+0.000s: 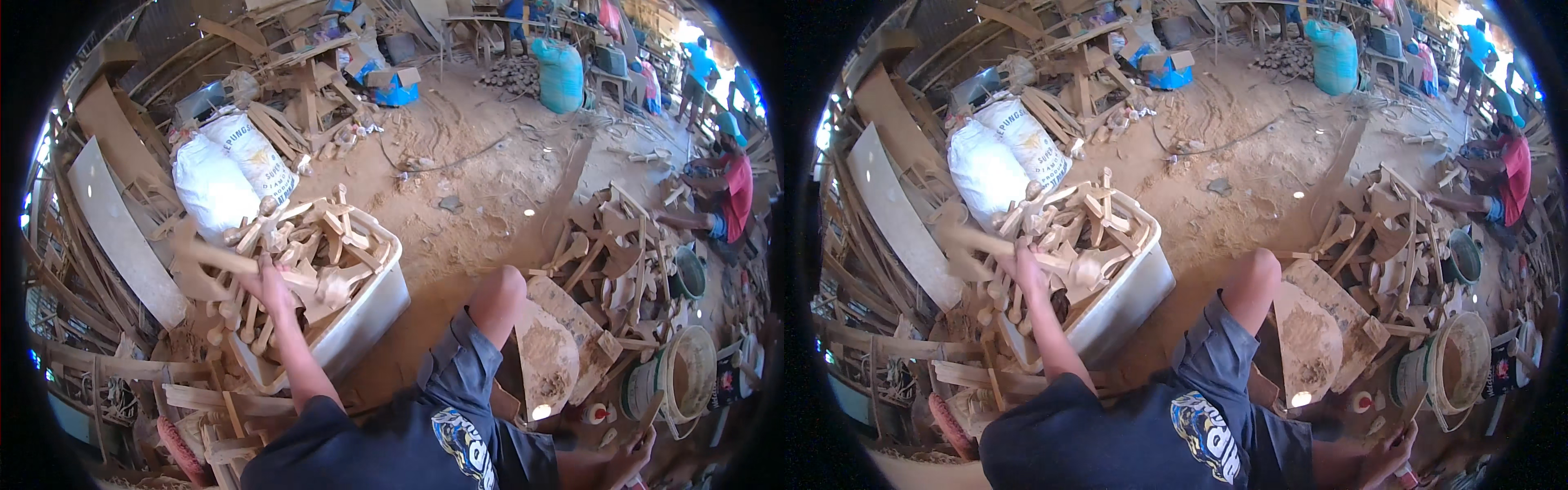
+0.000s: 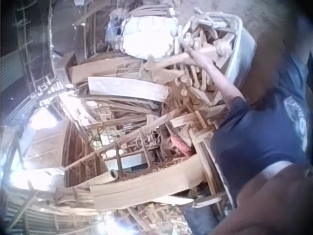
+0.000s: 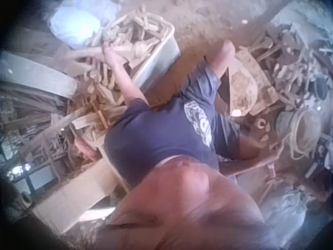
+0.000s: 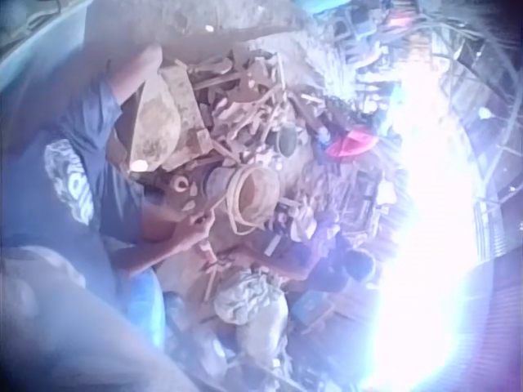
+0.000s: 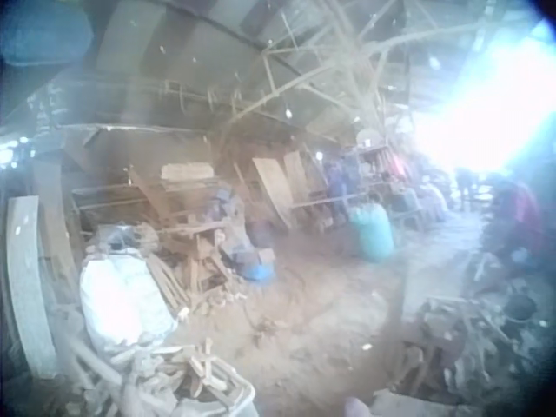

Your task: The person applies paste to wooden axe parts using a small stick, joins the wooden pieces together, and spreads the paste along the seams by hand.

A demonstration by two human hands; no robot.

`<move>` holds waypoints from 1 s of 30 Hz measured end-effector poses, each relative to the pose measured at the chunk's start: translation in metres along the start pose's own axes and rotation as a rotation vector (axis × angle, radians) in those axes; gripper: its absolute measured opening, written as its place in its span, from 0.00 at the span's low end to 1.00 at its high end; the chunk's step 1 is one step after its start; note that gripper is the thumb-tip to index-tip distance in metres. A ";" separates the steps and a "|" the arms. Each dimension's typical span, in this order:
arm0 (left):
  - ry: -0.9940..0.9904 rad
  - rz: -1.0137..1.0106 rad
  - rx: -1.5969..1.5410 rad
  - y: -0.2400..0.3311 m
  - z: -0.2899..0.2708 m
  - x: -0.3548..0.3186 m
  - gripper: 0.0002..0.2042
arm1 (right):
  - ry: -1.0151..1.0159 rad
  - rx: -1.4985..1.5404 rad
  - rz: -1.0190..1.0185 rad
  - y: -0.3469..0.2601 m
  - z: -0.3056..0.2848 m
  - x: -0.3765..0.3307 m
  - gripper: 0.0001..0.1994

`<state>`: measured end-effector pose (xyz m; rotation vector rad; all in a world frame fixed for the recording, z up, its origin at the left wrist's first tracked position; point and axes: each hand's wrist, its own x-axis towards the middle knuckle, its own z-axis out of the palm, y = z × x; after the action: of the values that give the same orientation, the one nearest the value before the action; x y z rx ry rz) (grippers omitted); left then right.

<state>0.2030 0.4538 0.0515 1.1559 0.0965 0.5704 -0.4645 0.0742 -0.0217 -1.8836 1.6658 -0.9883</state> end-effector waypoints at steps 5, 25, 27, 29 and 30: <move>-0.371 0.382 0.851 0.002 -0.013 0.028 0.21 | -0.005 -0.072 -0.074 0.008 0.007 0.003 0.15; -1.140 0.574 0.765 -0.028 0.169 -0.148 0.23 | 0.328 0.206 -0.033 0.005 0.004 -0.008 0.22; -1.204 0.648 0.770 -0.032 0.190 -0.164 0.23 | 0.268 -0.001 -0.250 -0.005 -0.003 -0.007 0.25; -1.255 0.790 0.625 -0.033 0.215 -0.184 0.22 | 0.234 0.028 -0.145 -0.030 -0.008 -0.011 0.25; -1.331 0.799 0.605 -0.030 0.229 -0.196 0.21 | 0.184 0.071 -0.060 -0.040 -0.011 -0.013 0.25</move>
<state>0.1286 0.1617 0.0781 1.9667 -1.4719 0.3449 -0.4465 0.0958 0.0114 -1.8535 1.6593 -1.2623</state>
